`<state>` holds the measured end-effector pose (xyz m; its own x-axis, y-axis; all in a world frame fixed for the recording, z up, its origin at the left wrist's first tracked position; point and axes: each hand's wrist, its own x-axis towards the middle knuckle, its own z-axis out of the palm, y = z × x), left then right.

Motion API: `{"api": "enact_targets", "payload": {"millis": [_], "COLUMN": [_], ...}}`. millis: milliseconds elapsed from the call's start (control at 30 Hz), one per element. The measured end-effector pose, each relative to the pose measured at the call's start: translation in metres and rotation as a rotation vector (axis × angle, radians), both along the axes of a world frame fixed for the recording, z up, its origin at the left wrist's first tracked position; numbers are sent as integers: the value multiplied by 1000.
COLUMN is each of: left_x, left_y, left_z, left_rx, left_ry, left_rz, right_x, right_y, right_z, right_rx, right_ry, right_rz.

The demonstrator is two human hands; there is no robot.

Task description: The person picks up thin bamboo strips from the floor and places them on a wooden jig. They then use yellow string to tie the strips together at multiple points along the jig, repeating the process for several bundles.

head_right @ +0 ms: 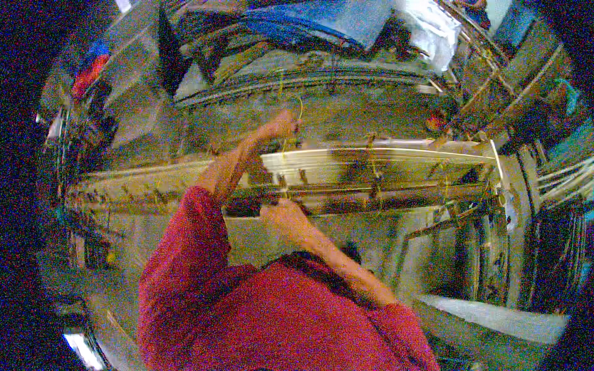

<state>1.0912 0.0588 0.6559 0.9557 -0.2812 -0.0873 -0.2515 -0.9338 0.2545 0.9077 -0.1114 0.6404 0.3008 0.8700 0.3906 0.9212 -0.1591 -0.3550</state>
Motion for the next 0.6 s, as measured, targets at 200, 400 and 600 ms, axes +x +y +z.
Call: {"api": "enact_targets", "payload": {"millis": [200, 400, 600], "left_x": [-16, -70, -87], "left_y": [-7, -88, -170], "left_z": [7, 90, 42], "left_rx": [-82, -83, -340], "left_ry": [106, -3, -183], "left_rz": [160, 148, 9], "right_x": [-12, 8, 79], "right_y": [-20, -137, -137], "right_z": [9, 34, 120], "right_rx": [199, 498, 31], "right_ry": [13, 95, -278], "right_rz": [8, -1237, -679]}}
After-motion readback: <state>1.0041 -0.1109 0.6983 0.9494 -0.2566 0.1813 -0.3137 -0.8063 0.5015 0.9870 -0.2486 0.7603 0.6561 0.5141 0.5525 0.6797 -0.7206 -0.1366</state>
